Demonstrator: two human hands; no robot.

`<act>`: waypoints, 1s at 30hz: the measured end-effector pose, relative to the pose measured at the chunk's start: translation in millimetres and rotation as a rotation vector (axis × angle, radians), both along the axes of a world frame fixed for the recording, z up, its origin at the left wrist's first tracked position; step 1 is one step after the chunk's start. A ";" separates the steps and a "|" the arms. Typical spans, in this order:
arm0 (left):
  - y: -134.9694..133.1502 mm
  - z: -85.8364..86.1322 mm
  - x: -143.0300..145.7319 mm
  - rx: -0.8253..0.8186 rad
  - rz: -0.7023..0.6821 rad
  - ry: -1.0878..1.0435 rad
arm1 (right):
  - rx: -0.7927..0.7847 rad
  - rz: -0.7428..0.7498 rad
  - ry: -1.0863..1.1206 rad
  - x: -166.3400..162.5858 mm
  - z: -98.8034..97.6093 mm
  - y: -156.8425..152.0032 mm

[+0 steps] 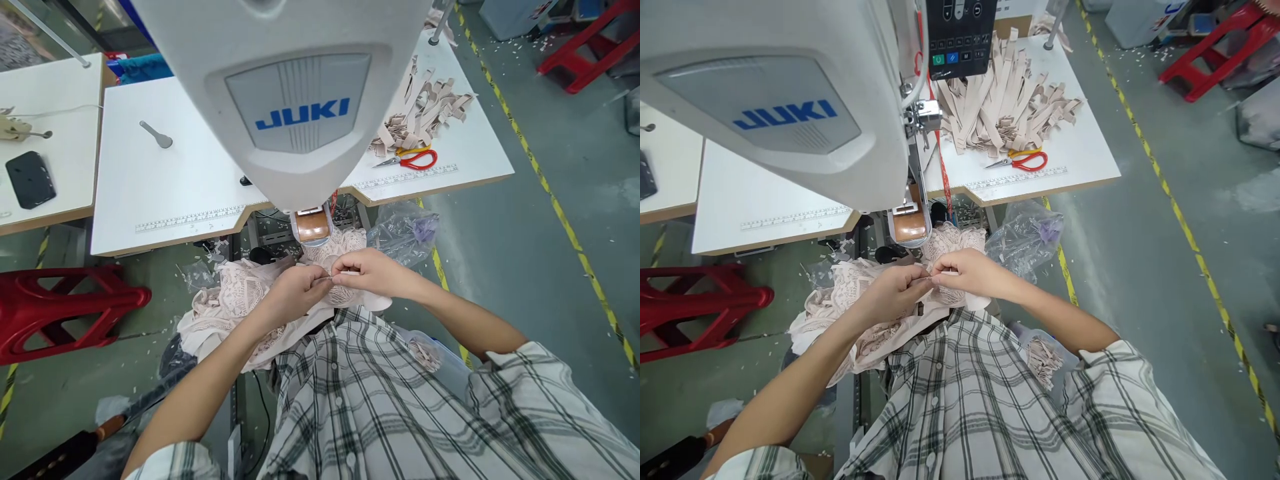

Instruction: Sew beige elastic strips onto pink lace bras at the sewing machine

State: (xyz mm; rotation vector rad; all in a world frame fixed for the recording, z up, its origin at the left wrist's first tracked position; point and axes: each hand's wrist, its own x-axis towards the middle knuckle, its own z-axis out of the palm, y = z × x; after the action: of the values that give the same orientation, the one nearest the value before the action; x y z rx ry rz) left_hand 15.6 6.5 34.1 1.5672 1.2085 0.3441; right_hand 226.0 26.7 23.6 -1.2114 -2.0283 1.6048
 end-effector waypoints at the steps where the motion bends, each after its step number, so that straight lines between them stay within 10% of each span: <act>1: -2.8 -1.1 -1.0 -0.002 0.066 -0.035 | 0.000 -0.030 0.002 -0.6 -2.4 1.5; 5: -31.8 -12.1 5.5 0.017 0.286 -0.174 | -0.155 -0.481 0.239 -8.1 -17.2 4.2; 8: -53.8 -31.6 25.0 -0.172 0.116 -0.342 | -0.247 -0.738 0.399 -21.9 -23.3 -4.8; 12: -58.1 -56.5 50.5 -0.563 0.209 -0.836 | -0.159 -0.727 0.443 -43.9 -23.1 -31.4; 21: -52.5 -44.4 65.9 -0.253 1.057 -0.845 | 0.229 -0.731 0.364 -65.7 -39.4 -54.6; 25: -48.9 -37.7 51.2 -0.088 0.939 -0.695 | 0.423 -0.605 0.259 -45.3 -39.8 -51.5; 30: -49.2 -23.0 15.2 -0.011 0.402 -0.321 | 0.684 -0.225 0.108 -12.0 -20.6 -36.1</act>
State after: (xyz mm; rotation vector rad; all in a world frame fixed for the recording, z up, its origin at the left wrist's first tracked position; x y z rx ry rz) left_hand 30.8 -42.7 11.0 1.1950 1.2588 0.8159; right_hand 214.0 -9.5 3.0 -1.0070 -2.0235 0.7460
